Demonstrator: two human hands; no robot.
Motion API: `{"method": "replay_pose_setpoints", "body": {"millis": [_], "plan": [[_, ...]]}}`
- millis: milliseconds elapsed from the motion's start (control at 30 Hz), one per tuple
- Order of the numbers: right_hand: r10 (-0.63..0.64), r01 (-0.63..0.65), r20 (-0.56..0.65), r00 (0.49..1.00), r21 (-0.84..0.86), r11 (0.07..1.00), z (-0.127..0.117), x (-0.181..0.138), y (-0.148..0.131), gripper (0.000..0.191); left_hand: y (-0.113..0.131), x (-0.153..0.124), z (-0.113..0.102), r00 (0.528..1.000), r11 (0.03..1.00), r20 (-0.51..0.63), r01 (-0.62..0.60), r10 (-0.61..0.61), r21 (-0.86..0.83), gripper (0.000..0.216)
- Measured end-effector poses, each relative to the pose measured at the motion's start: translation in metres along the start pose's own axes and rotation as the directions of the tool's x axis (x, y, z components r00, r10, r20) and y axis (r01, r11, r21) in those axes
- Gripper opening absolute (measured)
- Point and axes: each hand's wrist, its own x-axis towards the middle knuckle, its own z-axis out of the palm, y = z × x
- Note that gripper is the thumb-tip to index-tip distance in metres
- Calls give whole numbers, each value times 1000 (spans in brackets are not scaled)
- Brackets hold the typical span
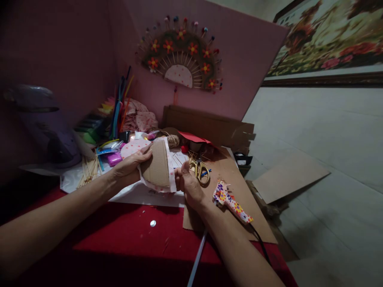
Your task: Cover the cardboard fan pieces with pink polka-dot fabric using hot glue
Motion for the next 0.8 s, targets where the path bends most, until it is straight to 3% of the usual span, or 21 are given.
{"method": "replay_pose_setpoints", "body": {"millis": [233,333,500,633,800], "plan": [[-41,39,-35,999,-60,997,0,2,2,38,-5,3,-4,997,999,-77,2,1,45,39],[-44,38,-66,997,-93,995,0,1,1,33,-5,1,-4,999,1000,-44,3,-2,23,41],[-125,109,-75,989,-190,976,-2,2,4,27,1,-4,0,993,993,-31,115,-115,4,35],[-196,181,-39,980,-245,953,-3,3,6,27,1,-7,4,999,999,40,33,-33,17,47],[-145,135,-23,989,-237,962,-3,2,5,24,2,-10,6,991,996,131,-15,3,84,41]]}}
